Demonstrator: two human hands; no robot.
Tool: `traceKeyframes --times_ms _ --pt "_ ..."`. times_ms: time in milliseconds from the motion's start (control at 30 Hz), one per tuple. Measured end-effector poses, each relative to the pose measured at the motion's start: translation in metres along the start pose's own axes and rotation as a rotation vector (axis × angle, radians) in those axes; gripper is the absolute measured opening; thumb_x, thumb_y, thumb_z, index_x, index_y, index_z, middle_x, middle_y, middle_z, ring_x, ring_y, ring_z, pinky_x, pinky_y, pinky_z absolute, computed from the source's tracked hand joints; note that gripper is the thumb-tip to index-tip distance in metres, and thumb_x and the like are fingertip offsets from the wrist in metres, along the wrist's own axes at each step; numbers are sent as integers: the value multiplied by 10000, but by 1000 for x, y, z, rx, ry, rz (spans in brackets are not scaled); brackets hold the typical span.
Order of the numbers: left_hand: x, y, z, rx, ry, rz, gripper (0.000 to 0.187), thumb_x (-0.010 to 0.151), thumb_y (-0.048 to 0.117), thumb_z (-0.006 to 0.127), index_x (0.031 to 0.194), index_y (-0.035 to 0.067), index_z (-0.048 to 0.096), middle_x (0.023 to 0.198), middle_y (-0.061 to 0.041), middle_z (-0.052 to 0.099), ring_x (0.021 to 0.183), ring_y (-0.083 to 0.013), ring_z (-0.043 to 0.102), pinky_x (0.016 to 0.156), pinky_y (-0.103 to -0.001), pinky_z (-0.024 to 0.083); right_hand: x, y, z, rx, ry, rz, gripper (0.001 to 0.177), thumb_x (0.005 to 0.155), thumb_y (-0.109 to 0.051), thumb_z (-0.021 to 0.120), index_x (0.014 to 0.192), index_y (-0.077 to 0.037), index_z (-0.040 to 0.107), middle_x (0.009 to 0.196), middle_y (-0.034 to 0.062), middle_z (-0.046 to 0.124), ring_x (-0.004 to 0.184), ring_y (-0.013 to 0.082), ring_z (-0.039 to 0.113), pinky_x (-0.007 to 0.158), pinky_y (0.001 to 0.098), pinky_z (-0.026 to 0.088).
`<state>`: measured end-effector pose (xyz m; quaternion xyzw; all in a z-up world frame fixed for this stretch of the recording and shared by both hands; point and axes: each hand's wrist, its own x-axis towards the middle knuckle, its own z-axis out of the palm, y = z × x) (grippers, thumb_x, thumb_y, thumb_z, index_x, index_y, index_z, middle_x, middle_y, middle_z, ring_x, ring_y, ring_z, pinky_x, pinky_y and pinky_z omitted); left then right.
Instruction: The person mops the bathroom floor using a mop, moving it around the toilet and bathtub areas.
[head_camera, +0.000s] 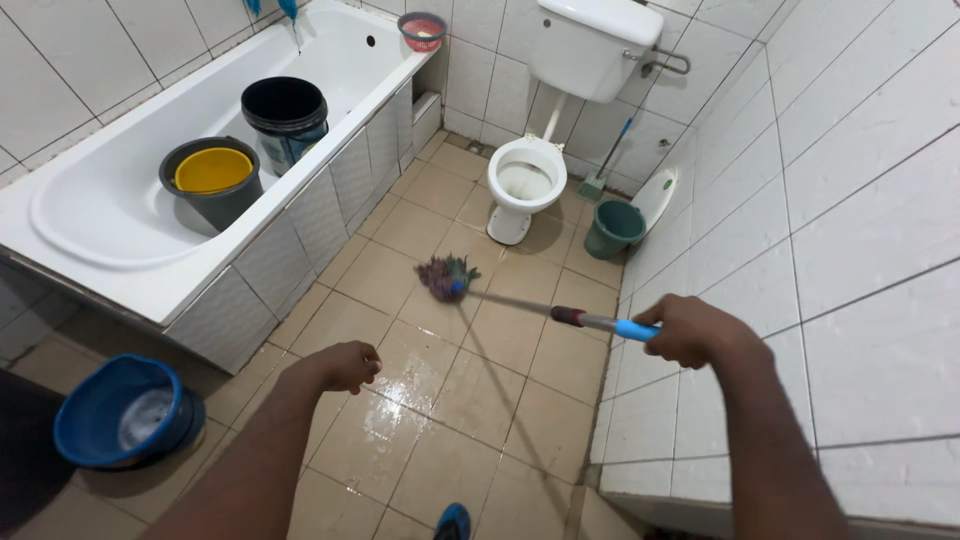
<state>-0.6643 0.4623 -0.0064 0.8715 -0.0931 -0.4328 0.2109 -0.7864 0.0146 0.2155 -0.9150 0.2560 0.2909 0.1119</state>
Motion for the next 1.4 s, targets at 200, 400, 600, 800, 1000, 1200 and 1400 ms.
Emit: traceKeyframes --times_ms 200,400,600,800,1000,1200,1400 --pt "8 17 -18 -57 102 40 356 1012 333 529 1230 99 685 1065 -64 798 865 -171 762 838 -363 582 -21 -75 -6 -16 129 -80 529 801 -16 644 1296 -182 724 914 143 778 655 233 748 639 367 600" --pt "-9 -56 -13 -46 94 -101 342 1006 293 529 1260 103 657 1057 -60 796 853 -188 754 822 -393 589 34 -108 14 -11 240 -207 454 805 -82 660 1248 -144 734 963 190 800 734 293 781 739 418 618" --pt "-29 -132 -5 206 226 -114 356 954 348 643 1245 155 711 1162 -92 736 1050 -265 678 902 -420 534 142 -121 122 3 346 -308 293 757 -148 712 1030 -43 719 1012 206 755 975 365 733 871 458 580" --pt "-38 -104 -7 99 129 -236 357 971 307 553 1255 128 674 1217 -99 756 1108 -288 772 966 -416 588 147 -126 180 78 42 -254 310 764 -132 738 1015 24 644 981 230 740 921 333 765 770 406 622" --pt "-10 -8 5 277 144 -76 344 998 349 558 1273 182 678 1321 -73 698 1232 -278 642 1045 -430 511 54 -135 87 95 -87 -438 328 845 -213 671 988 80 709 872 244 799 734 285 770 721 395 608" --pt "8 68 -3 176 111 11 353 993 360 556 1284 194 664 1292 -60 709 1178 -252 677 1010 -413 539 15 -142 59 240 -56 -444 292 905 -140 597 1140 32 616 1003 264 718 903 370 787 823 441 615" --pt "23 82 -18 -308 2 177 471 1000 421 506 1298 61 565 1111 -87 730 919 -222 747 814 -383 612 74 -182 99 236 141 -662 370 930 -163 670 1206 64 576 1101 291 703 1057 421 688 886 477 562"
